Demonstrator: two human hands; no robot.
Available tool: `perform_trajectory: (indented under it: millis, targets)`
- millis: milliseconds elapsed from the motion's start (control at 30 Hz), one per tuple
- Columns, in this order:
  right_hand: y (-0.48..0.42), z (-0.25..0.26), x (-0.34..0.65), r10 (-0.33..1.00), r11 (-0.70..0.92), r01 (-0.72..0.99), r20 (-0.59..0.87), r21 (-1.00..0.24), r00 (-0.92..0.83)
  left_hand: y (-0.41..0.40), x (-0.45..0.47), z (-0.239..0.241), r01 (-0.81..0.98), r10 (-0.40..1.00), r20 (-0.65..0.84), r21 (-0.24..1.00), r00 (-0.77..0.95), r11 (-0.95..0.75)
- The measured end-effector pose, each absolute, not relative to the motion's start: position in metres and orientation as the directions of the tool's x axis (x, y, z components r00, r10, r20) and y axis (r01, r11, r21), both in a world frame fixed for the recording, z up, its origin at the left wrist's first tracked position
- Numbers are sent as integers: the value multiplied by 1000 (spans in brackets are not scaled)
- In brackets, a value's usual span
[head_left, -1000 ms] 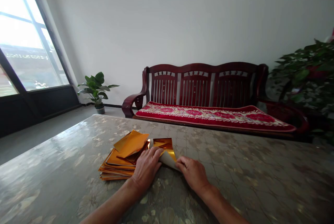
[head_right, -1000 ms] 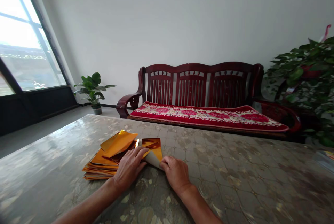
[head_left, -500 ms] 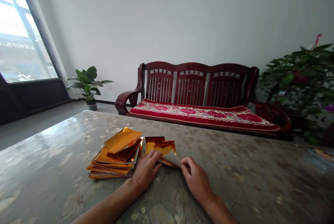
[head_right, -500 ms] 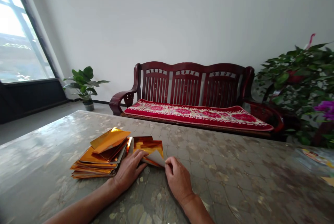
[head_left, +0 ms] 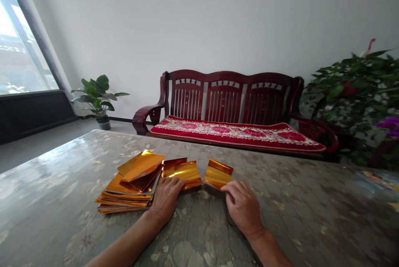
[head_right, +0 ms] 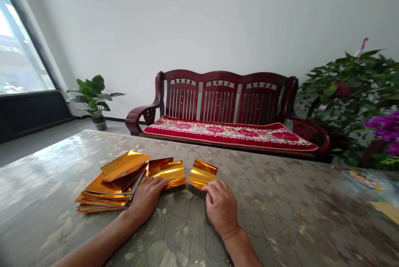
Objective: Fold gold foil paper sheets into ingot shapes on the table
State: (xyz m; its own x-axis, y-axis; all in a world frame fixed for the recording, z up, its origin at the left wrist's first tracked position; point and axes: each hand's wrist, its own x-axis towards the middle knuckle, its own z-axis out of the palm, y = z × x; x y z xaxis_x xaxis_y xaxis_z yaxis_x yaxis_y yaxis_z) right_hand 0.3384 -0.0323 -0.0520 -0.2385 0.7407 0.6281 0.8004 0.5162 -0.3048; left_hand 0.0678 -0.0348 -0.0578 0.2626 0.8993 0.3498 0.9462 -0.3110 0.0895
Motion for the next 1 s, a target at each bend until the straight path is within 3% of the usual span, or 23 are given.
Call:
perform_trajectory:
  millis: [100, 267, 367, 500, 1000]
  targets:
    - [-34, -55, 337, 772, 505, 813, 572, -289, -276, -42, 72, -53, 956, 920, 321, 111, 224, -271]
    - [-33, -62, 335, 805, 493, 789, 536, -366, -255, -56, 94, -33, 912, 931, 236, 238, 278, -333]
    - [-31, -62, 335, 828, 467, 776, 519, -425, -214, -49, 110, -29, 888, 877, 275, 134, 393, -440]
    - [-26, -64, 337, 858, 435, 752, 482, -495, -179, -22, 116, -40, 925, 890, 281, 20, 359, -379]
    - [-15, -73, 343, 879, 436, 666, 443, -605, -174, 5, 43, -64, 943, 905, 314, 77, 286, -324]
